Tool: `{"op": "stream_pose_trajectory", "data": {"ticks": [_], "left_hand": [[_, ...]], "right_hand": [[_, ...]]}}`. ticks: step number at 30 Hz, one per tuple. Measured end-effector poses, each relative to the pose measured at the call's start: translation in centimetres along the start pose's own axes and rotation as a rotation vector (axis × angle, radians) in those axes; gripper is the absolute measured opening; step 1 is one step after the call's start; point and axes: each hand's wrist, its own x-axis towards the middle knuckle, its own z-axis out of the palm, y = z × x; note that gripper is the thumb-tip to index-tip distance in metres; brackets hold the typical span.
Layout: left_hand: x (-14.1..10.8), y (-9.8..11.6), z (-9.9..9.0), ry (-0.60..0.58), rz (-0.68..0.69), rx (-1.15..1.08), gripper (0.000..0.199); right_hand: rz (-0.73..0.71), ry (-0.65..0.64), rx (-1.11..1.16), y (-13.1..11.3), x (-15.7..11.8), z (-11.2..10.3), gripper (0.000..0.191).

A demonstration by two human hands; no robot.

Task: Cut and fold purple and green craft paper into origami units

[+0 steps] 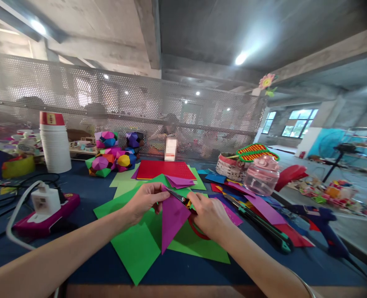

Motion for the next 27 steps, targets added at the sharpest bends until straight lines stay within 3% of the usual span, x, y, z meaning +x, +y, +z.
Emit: {"op": "stream_pose_trajectory", "data": {"ticks": [10,20,27], "left_hand": [[0.01,-0.21,-0.17,-0.001,-0.025,0.006,0.032],[-0.46,0.62,0.36,-0.044,-0.022,0.02,0.029],[-0.32,0.2,0.31,-0.058,0.011,0.06,0.029]], "right_hand": [[0.01,-0.05,-0.011,-0.25,-0.08,-0.48,0.027],[-0.033,0.098,0.102,0.03,-0.31,-0.71,0.026],[-0.027,0.068,0.077,-0.04,-0.33,-0.96,0.025]]}}
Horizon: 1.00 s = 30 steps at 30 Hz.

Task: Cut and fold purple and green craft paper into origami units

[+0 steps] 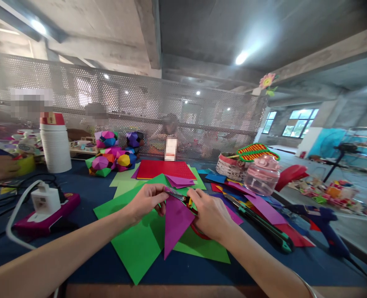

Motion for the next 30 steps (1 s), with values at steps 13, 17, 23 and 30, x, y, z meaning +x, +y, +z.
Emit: {"op": "stream_pose_trajectory", "data": {"ticks": [13,17,23,30], "left_hand": [[-0.1,-0.01,0.02,0.0,0.025,-0.004,0.03],[-0.13,0.13,0.05,0.005,0.026,0.007,0.03],[-0.19,0.14,0.06,0.012,0.02,0.012,0.032],[-0.23,0.11,0.14,0.009,0.012,-0.015,0.033]], "right_hand": [[0.036,-0.001,-0.044,0.02,0.06,0.33,0.02],[0.047,-0.015,-0.041,0.04,0.09,0.42,0.02],[0.039,-0.022,-0.033,0.1,0.05,0.55,0.019],[0.023,-0.012,-0.023,0.26,-0.03,0.8,0.019]]}}
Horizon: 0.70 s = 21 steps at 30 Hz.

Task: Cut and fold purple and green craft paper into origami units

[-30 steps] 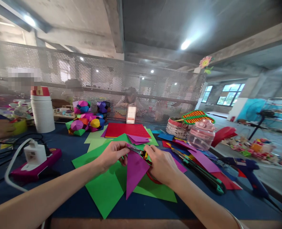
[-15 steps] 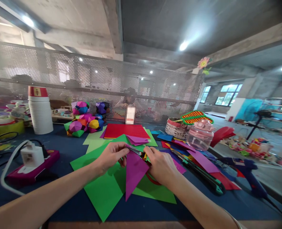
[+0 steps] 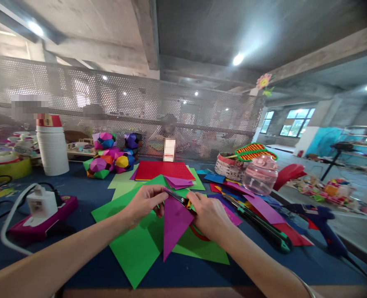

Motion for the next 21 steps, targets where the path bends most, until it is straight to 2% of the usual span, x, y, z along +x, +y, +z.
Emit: {"op": "stream_pose_trajectory", "data": {"ticks": [21], "left_hand": [[-0.09,0.61,0.32,0.0,-0.029,-0.025,0.04]], "right_hand": [[0.002,-0.036,0.08,-0.16,-0.05,-0.39,0.016]]}}
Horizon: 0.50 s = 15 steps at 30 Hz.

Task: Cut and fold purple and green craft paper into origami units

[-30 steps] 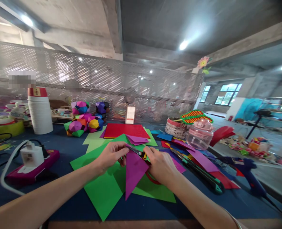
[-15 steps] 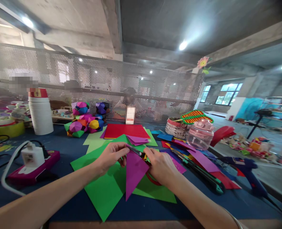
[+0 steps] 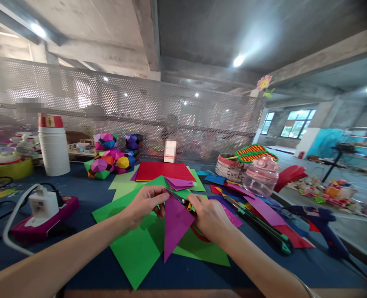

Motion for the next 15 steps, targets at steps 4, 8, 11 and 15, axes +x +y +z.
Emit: {"op": "stream_pose_trajectory", "data": {"ticks": [4,8,11,15], "left_hand": [[-0.14,0.0,0.04,-0.003,-0.028,0.008,0.041],[-0.19,-0.1,-0.03,-0.013,-0.026,0.021,0.039],[-0.14,-0.07,-0.09,-0.007,-0.024,0.029,0.035],[-0.07,0.05,-0.05,0.003,-0.011,0.04,0.033]], "right_hand": [[0.016,0.028,0.177,0.04,0.11,0.02,0.011],[0.048,0.044,0.231,0.19,0.3,-0.03,0.02],[0.072,0.025,0.23,0.14,0.29,-0.25,0.029],[0.066,0.004,0.237,0.08,0.21,-0.4,0.031]]}}
